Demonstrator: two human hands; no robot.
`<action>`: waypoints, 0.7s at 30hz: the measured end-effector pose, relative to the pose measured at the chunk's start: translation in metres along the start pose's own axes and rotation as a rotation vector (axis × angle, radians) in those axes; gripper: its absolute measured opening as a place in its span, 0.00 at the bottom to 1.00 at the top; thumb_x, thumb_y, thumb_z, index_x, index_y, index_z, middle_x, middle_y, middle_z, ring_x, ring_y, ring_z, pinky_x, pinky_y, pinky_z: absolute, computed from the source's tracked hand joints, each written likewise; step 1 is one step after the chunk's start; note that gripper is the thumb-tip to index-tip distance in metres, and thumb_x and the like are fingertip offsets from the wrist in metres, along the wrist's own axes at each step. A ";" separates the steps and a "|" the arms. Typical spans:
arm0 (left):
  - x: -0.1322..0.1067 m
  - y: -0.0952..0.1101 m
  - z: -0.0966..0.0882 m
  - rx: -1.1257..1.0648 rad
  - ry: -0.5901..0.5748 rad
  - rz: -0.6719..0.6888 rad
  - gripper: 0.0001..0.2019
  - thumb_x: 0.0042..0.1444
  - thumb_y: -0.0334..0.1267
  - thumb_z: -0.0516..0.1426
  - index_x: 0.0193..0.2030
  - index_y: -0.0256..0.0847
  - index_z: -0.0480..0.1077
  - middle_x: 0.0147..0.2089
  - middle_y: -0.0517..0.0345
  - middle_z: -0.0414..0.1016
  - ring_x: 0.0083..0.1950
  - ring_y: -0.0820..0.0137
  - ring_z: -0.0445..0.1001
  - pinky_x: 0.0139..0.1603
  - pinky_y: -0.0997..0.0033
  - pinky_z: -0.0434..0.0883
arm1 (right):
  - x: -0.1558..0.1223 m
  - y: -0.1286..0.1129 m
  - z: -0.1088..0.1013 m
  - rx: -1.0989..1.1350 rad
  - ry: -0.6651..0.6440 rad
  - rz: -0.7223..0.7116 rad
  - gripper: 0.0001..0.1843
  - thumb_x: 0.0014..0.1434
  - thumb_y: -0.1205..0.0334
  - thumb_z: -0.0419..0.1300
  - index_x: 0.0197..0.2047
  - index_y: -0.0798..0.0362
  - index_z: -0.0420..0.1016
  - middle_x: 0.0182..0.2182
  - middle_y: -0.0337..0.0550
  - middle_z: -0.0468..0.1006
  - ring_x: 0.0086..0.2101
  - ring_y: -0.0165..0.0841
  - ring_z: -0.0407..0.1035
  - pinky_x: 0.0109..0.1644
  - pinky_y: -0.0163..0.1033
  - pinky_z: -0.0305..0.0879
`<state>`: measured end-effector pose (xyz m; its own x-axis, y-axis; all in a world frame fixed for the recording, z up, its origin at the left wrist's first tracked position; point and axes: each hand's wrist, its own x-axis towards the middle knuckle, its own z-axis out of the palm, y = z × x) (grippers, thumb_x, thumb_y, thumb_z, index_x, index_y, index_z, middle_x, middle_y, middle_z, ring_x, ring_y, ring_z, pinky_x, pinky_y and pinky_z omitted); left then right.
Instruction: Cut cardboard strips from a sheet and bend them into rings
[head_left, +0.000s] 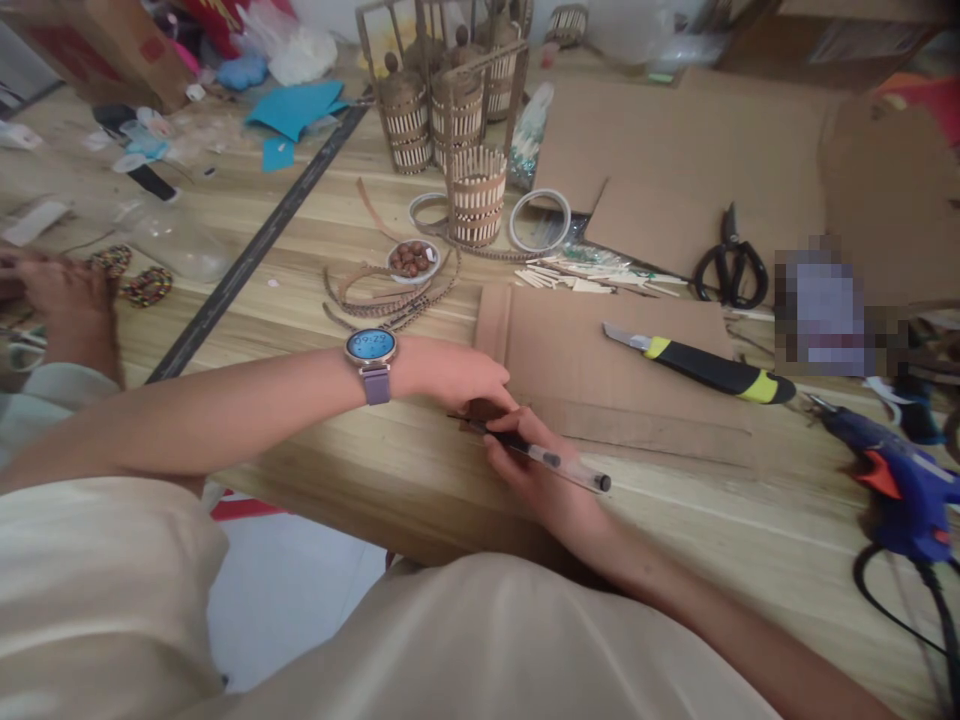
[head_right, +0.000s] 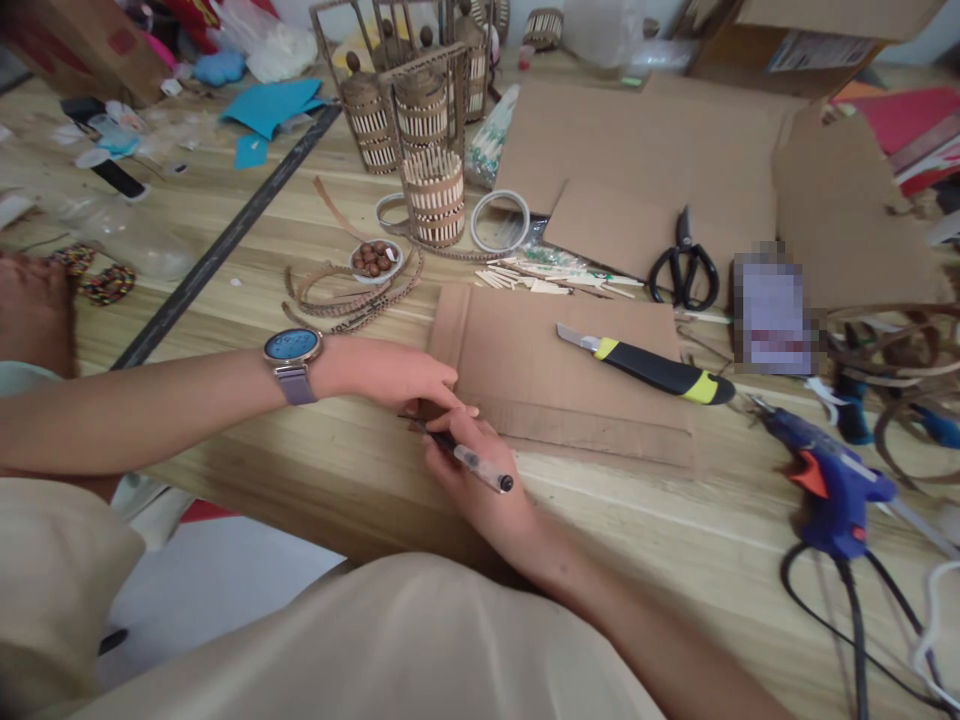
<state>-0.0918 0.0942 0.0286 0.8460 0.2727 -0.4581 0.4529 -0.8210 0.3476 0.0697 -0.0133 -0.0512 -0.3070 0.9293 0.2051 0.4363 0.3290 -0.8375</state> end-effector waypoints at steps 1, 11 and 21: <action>0.000 0.000 0.000 -0.002 0.004 0.005 0.18 0.53 0.21 0.59 0.46 0.47 0.79 0.37 0.57 0.73 0.29 0.72 0.67 0.25 0.72 0.54 | 0.001 0.000 0.000 -0.007 -0.004 -0.015 0.02 0.60 0.63 0.57 0.36 0.47 0.69 0.33 0.41 0.82 0.34 0.35 0.77 0.38 0.39 0.70; -0.001 0.002 -0.004 -0.004 -0.039 -0.018 0.22 0.56 0.22 0.57 0.52 0.49 0.77 0.37 0.57 0.71 0.30 0.71 0.67 0.27 0.71 0.56 | 0.000 0.002 -0.001 -0.010 -0.016 -0.067 0.03 0.60 0.65 0.57 0.36 0.47 0.70 0.34 0.40 0.81 0.34 0.34 0.77 0.38 0.39 0.70; -0.002 0.005 -0.004 0.028 -0.085 -0.065 0.34 0.56 0.20 0.55 0.67 0.53 0.66 0.42 0.58 0.72 0.36 0.70 0.69 0.29 0.74 0.57 | -0.012 0.012 -0.033 -0.067 0.037 0.019 0.03 0.61 0.62 0.57 0.35 0.48 0.72 0.29 0.39 0.79 0.31 0.34 0.74 0.35 0.37 0.68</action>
<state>-0.0898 0.0915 0.0340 0.7877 0.2827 -0.5474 0.4965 -0.8174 0.2922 0.1067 -0.0148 -0.0468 -0.2672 0.9407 0.2091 0.4976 0.3205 -0.8060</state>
